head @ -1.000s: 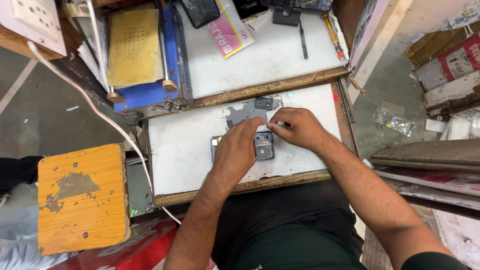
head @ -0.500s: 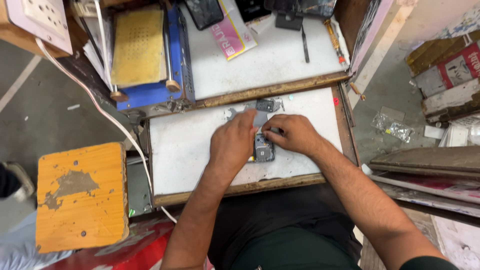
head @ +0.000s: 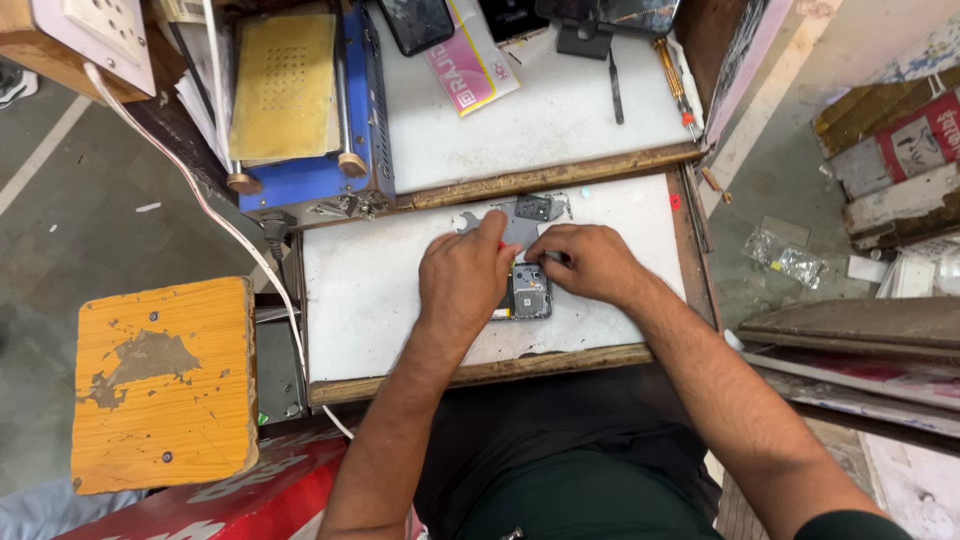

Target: The person removes the back cover of a smartphone and uses a screwdriver to unscrew and remove internal components from the device. The removed parts are placed on the workbench.

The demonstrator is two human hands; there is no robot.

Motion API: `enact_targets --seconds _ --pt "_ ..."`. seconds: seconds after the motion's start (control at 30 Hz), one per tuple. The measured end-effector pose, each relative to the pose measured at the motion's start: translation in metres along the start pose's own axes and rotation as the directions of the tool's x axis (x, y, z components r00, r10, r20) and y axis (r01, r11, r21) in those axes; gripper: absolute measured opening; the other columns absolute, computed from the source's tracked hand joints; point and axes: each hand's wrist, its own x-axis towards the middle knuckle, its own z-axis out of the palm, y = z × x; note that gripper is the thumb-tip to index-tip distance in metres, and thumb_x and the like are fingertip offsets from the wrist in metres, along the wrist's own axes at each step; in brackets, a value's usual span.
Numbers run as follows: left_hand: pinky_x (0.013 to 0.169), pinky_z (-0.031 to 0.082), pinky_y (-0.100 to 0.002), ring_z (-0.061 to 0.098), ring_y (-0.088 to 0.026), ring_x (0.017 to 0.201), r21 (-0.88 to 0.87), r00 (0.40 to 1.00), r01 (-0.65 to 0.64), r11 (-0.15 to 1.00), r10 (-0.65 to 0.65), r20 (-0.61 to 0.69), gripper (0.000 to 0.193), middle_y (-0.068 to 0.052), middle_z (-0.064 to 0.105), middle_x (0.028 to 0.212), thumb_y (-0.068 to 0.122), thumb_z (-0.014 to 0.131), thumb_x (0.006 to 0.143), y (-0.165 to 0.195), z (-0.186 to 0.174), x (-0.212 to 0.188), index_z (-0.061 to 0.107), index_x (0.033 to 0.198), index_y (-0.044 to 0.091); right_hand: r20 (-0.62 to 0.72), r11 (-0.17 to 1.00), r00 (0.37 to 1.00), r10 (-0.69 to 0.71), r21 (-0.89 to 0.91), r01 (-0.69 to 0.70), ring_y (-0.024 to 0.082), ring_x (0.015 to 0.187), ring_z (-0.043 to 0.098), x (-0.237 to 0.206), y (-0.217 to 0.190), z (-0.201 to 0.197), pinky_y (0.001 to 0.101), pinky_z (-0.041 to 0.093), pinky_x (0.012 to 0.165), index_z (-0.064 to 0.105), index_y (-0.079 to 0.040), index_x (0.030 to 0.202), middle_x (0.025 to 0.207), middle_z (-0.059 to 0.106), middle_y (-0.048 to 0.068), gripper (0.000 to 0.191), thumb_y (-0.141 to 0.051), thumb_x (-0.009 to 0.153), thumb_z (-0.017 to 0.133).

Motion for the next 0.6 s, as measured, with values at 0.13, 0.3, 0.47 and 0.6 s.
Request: enact_targets --seconds 0.13,0.3,0.47,0.6 --pt "0.093 0.05 -0.044 0.072 -0.031 0.091 -0.121 0.97 -0.241 0.963 0.236 -0.055 0.028 -0.012 0.076 0.097 0.015 0.068 0.09 0.001 -0.004 0.0009 0.064 0.117 0.011 -0.002 1.0 1.0 0.004 -0.008 -0.004 0.024 0.081 0.073 0.0 -0.0011 -0.0016 0.0373 0.059 0.073 0.078 -0.017 0.101 0.099 0.076 0.002 0.021 -0.013 0.081 0.072" --pt "0.091 0.048 -0.054 0.072 -0.03 0.089 -0.083 0.985 -0.173 0.981 0.171 -0.036 0.03 -0.013 0.077 0.096 0.014 0.073 0.089 -0.0037 -0.0071 0.0034 0.066 0.118 0.007 0.017 1.0 1.0 0.008 0.014 -0.008 0.024 0.082 0.073 0.0026 -0.0025 -0.0026 0.0375 0.059 0.074 0.078 -0.016 0.101 0.099 0.077 0.002 0.019 -0.013 0.083 0.071" --pt "0.106 0.049 -0.047 0.072 -0.029 0.086 0.023 0.982 -0.078 0.997 0.073 0.174 0.024 -0.009 0.076 0.088 0.029 0.069 0.101 -0.0061 -0.0053 0.0043 0.065 0.118 0.012 -0.03 0.998 0.999 -0.036 -0.045 0.035 0.027 0.086 0.072 0.0016 -0.0022 -0.0011 0.0388 0.058 0.074 0.078 -0.014 0.102 0.098 0.077 0.005 0.022 -0.011 0.082 0.07" --pt "0.086 0.052 -0.046 0.071 -0.032 0.093 -0.198 0.95 -0.312 0.929 0.297 -0.1 0.033 -0.014 0.075 0.105 0.012 0.067 0.092 -0.0079 -0.0084 0.0058 0.06 0.124 0.007 -0.017 1.0 1.0 -0.024 0.01 0.024 0.025 0.084 0.073 0.002 -0.0009 -0.001 0.0372 0.059 0.075 0.077 -0.015 0.101 0.1 0.077 0.003 0.02 -0.011 0.083 0.069"
